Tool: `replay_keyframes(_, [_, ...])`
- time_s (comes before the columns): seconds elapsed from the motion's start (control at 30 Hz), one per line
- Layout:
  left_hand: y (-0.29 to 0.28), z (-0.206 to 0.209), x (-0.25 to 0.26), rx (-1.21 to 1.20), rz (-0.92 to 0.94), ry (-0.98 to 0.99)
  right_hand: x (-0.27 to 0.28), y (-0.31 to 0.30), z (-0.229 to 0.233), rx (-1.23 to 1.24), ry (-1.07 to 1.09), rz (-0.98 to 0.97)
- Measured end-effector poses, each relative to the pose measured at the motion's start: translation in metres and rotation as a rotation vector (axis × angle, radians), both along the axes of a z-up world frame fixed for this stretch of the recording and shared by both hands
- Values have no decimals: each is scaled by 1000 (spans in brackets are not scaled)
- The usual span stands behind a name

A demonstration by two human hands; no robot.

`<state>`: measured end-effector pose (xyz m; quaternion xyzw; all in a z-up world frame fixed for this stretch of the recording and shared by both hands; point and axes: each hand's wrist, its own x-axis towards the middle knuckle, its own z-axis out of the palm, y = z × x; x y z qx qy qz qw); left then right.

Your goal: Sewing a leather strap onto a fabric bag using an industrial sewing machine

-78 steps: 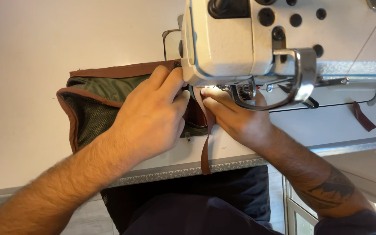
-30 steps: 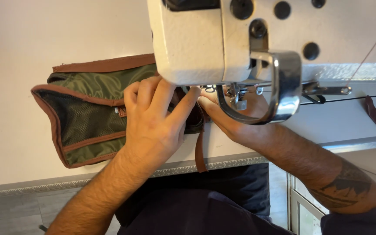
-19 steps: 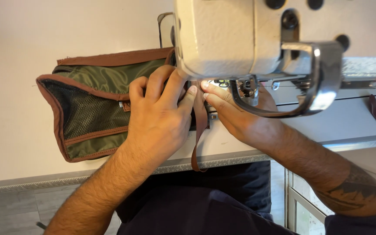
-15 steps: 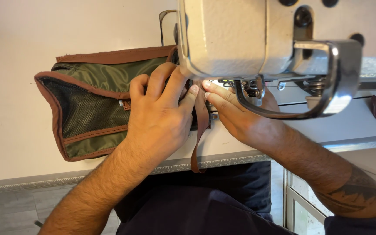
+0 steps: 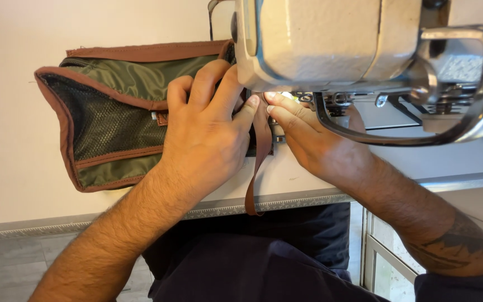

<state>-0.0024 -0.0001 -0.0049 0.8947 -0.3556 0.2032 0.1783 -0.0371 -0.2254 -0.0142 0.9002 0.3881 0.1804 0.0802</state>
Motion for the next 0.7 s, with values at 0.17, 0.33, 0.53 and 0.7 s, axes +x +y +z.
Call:
replay_keyframes(0.17, [0, 3, 1, -4, 20, -19, 0, 4, -2, 162, 32, -62])
replay_keyframes(0.33, [1, 7, -2, 0, 26, 9, -3, 7, 4, 143, -37, -76])
replay_keyframes(0.53, [-2, 13, -1, -19, 32, 8, -3, 6, 12, 188, 30, -48])
replay_keyframes(0.7, [-6, 16, 1, -32, 29, 34, -10, -18, -19, -136, -28, -57])
